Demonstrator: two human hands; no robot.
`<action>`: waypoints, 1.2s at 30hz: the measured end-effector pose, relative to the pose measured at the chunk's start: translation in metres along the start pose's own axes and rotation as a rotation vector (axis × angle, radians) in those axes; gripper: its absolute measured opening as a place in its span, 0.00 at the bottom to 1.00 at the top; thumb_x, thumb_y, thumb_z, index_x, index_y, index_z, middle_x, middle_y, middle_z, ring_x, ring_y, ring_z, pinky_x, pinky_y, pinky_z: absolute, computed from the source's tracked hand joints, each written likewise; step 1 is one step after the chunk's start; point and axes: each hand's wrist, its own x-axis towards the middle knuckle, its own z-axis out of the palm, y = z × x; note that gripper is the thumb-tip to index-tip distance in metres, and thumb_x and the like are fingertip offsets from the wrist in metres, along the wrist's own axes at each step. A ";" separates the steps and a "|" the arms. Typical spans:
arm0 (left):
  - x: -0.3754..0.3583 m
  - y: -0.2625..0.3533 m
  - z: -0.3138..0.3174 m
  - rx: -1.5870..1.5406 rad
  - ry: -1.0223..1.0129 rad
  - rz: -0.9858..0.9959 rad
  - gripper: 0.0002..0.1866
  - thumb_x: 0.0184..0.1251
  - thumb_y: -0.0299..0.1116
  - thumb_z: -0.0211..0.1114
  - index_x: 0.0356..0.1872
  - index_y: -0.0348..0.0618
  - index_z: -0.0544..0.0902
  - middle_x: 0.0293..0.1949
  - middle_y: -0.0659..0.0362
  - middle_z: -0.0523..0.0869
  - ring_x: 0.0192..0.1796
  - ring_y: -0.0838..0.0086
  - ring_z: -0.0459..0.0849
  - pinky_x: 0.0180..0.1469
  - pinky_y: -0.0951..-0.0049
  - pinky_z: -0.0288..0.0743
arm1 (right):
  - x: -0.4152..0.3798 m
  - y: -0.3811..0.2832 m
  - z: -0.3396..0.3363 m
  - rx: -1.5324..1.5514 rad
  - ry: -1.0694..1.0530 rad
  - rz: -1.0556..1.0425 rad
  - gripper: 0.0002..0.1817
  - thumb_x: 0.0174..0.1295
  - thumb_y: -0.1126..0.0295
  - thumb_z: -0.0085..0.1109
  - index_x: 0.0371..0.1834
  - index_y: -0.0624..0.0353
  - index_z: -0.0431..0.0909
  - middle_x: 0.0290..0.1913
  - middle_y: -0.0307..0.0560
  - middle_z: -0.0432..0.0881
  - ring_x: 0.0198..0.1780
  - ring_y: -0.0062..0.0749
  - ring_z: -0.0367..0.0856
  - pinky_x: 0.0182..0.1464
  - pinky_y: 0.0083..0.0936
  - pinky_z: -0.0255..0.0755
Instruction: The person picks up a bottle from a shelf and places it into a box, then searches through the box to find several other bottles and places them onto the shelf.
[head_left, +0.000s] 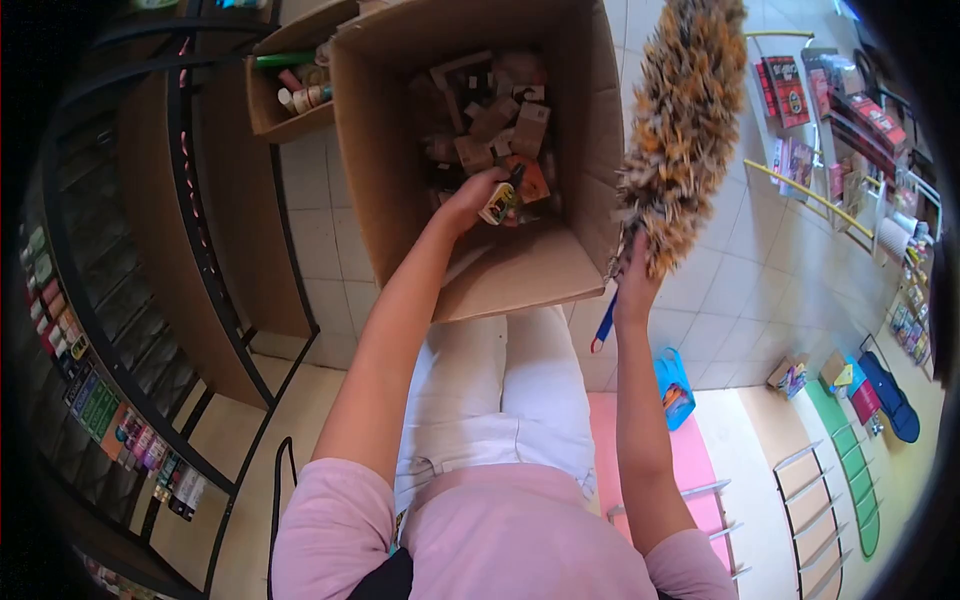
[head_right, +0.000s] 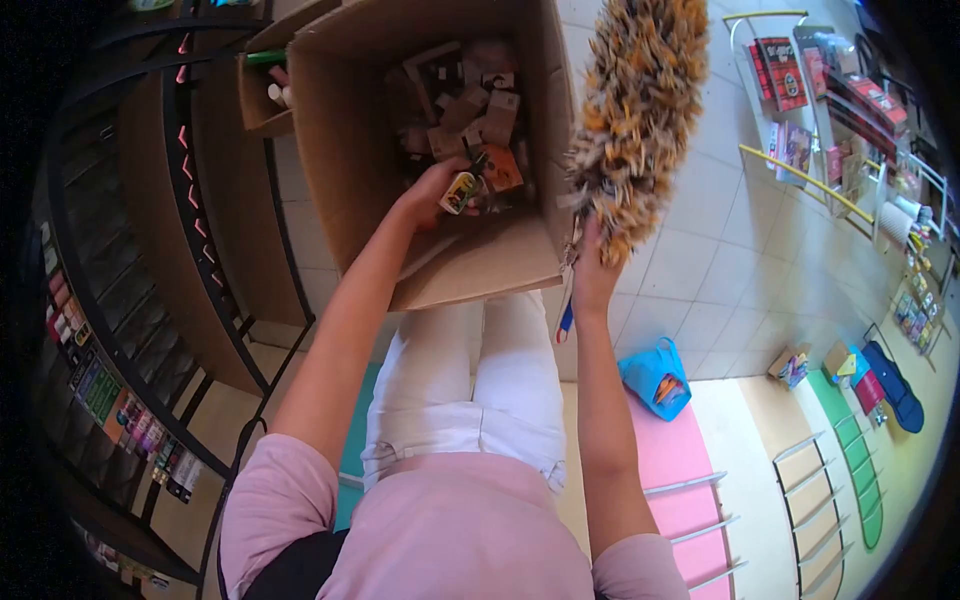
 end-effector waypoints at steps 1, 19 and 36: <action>-0.014 0.009 0.004 -0.529 -0.139 0.052 0.17 0.60 0.39 0.39 0.45 0.45 0.71 0.38 0.53 0.77 0.41 0.62 0.78 0.42 0.59 0.73 | -0.010 -0.010 -0.001 0.088 0.060 0.081 0.15 0.54 0.60 0.53 0.41 0.54 0.65 0.28 0.32 0.66 0.24 0.14 0.63 0.24 0.11 0.59; -0.221 0.157 0.091 -0.839 -0.290 1.040 0.23 0.63 0.47 0.38 0.58 0.54 0.54 0.53 0.44 0.65 0.54 0.53 0.66 0.51 0.53 0.64 | -0.069 -0.164 -0.023 -0.581 -0.284 -0.873 0.08 0.52 0.73 0.47 0.28 0.68 0.72 0.19 0.51 0.75 0.22 0.37 0.71 0.26 0.25 0.63; -0.420 -0.007 0.039 -1.091 0.291 1.590 0.18 0.61 0.44 0.44 0.49 0.48 0.67 0.45 0.57 0.73 0.47 0.66 0.74 0.46 0.56 0.70 | -0.195 -0.162 0.091 -0.588 -1.135 -1.055 0.08 0.47 0.72 0.49 0.29 0.65 0.71 0.25 0.53 0.75 0.30 0.42 0.73 0.34 0.28 0.66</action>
